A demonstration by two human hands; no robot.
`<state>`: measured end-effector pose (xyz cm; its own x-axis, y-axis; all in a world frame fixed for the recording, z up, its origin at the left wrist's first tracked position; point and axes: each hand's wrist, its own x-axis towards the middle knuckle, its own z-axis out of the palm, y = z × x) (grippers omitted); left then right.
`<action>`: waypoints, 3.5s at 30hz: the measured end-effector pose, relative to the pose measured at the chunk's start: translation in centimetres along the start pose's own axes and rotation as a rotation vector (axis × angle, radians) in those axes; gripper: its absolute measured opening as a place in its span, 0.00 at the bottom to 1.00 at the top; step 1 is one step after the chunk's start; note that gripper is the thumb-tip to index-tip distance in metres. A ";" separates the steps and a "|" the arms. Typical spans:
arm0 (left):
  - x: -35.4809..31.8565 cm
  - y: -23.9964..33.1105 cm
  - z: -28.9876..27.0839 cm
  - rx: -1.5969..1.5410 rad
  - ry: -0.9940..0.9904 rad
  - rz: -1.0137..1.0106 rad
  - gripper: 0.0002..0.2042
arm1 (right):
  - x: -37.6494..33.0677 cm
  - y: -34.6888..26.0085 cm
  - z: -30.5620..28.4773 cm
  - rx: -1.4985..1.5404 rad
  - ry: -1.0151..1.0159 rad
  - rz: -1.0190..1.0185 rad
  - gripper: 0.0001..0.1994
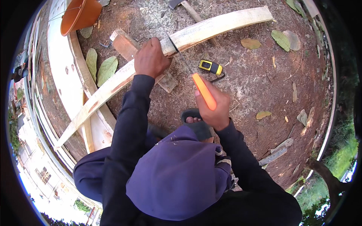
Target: The person assembles a wooden frame by positioning planks and securing them with nails. They use a hammer to drive nails into the wood and adjust the pieces to fit together.
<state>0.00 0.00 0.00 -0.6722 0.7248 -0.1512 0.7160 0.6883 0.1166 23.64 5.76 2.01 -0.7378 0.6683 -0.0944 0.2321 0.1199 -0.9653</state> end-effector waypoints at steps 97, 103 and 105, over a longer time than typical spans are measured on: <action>4.5 -2.7 -10.0 0.003 0.082 0.084 0.39 | 13.0 8.3 -13.6 -0.899 0.201 -0.201 0.41; 0.2 -6.2 -13.2 0.139 0.144 0.264 0.49 | 21.3 6.0 -11.4 -1.291 -0.139 -0.158 0.47; -1.4 -8.2 -14.0 0.190 0.101 0.388 0.46 | 23.4 7.3 -11.9 -1.383 -0.236 -0.179 0.46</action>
<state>-7.56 -6.21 13.01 -0.3547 0.9344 -0.0342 0.9347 0.3534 -0.0384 15.62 31.02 -4.33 -0.8784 0.4472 -0.1689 0.4484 0.8932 0.0329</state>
